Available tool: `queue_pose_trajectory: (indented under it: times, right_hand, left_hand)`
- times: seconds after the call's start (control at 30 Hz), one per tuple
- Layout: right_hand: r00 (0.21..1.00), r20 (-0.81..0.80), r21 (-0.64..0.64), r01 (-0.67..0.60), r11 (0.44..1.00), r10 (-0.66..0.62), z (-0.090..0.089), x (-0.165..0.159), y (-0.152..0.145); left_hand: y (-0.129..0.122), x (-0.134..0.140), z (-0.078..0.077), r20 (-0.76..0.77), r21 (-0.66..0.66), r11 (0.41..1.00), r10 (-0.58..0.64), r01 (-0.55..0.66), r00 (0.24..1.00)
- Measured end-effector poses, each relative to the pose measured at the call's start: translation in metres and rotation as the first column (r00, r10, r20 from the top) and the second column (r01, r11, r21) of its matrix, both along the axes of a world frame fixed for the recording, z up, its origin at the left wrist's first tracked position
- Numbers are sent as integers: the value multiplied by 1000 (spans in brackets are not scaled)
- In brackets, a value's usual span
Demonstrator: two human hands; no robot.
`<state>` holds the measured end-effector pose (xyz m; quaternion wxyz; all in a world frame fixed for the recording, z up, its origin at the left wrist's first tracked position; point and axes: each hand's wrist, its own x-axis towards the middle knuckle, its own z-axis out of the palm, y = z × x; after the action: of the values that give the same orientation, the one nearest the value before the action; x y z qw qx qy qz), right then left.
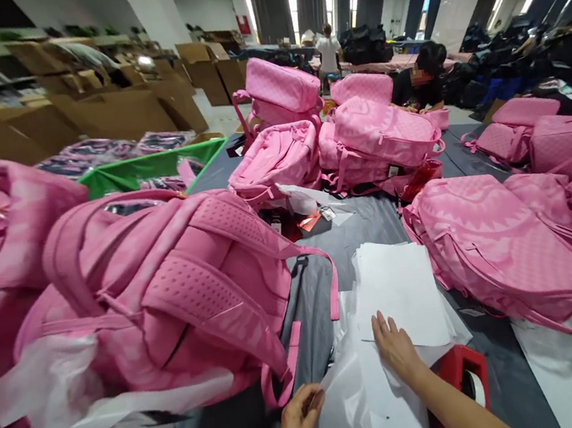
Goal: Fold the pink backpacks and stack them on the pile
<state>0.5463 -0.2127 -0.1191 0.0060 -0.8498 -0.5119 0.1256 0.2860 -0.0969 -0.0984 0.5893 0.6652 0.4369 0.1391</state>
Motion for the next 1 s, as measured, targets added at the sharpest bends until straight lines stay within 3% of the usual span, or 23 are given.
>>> queue_pose_trajectory:
  times: [0.17,0.37,0.5,0.6,0.7,0.8,0.9,1.0]
  right_hand:
    - [994,84,-117,-66,991,76,6,27,8]
    - [997,24,-116,-75,990,78,55,67,13]
    - [998,12,-94,-54,994,55,99,96,15]
    - [997,16,-120,-75,990,78,118,108,18]
    - [991,11,-195,-127,973,131,113,95,18]
    - [985,-25,-287,-170,943,170,87,64,13]
    - [985,-59,-294,-173,940,163,64,43,8]
    - [988,-80,-236,-145,961,129,61,44,0]
  left_hand:
    - [6,10,4,-14,57,995,-80,81,997]
    - [9,41,11,-68,80,969,-230,235,971]
    - [9,96,8,-219,43,950,-294,310,930]
    - [13,155,-2,-355,-11,962,-257,271,899]
    - [16,200,-11,-420,-62,974,-223,218,880]
    - [12,208,-14,-408,-52,979,-203,199,890]
    - [7,175,-9,-311,43,979,-178,201,934]
    - [4,114,-1,-172,136,966,-196,221,965]
